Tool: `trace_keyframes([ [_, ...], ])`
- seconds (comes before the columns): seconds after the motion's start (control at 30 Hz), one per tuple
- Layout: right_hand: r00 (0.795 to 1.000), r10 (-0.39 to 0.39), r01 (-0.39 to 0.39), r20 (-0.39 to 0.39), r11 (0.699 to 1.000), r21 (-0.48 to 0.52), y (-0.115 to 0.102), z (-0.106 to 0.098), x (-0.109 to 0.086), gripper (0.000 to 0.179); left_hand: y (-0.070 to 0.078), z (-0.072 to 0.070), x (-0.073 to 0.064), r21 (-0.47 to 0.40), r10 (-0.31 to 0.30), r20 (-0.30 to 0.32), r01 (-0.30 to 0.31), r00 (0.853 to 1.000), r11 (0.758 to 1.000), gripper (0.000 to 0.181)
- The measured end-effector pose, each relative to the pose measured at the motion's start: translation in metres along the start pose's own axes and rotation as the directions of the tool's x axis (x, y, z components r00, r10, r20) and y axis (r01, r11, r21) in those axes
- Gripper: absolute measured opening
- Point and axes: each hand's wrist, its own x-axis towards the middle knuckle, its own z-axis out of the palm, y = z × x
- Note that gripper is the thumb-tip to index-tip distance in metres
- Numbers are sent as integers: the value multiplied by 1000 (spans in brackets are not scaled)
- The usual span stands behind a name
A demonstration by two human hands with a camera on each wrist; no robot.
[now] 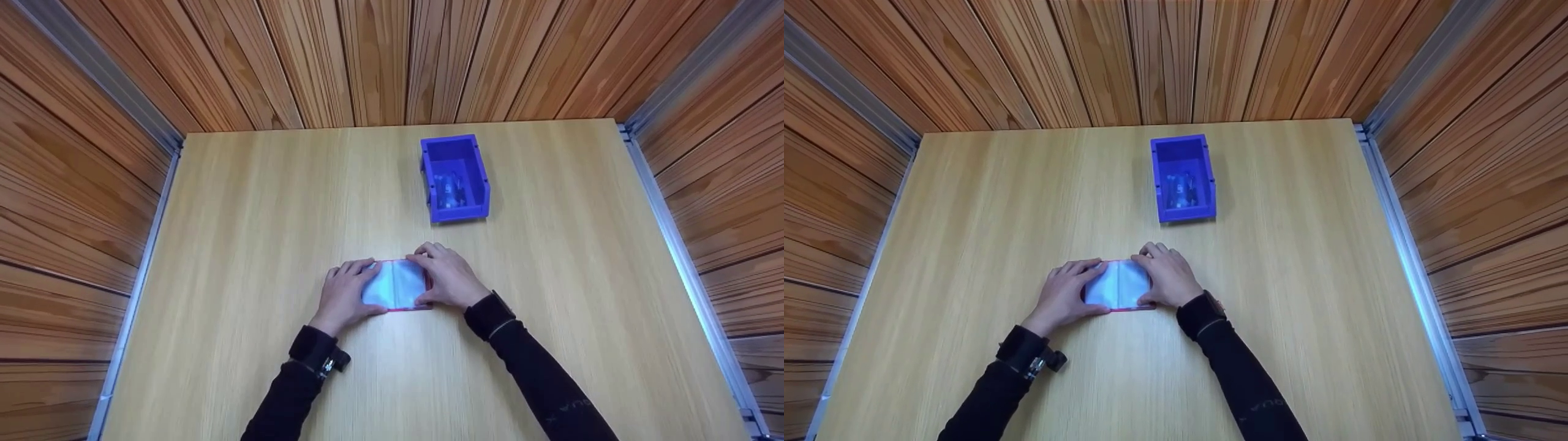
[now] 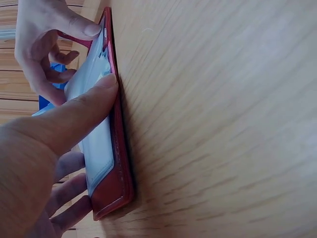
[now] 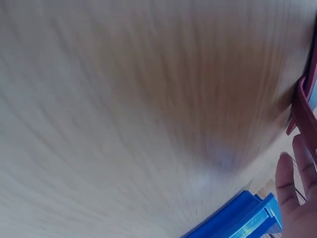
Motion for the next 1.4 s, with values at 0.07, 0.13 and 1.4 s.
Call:
trace_keyframes([
  [0.07, 1000, 10, -9, -6, 1000, 30, 0, 1, 0, 82, 0, 0, 0, -2, -2, 1, 2, 1000, 1000, 92],
  [0.13, 1000, 22, -21, -13, 997, 73, 0, 1, -1, 77, -1, 1, 0, -3, -2, -1, 2, 1000, 1000, 92],
  [1.4, 993, -102, 92, 65, 985, 143, -26, 15, -7, 56, -9, -6, 1, -9, 144, 18, -144, 989, 989, 85],
])
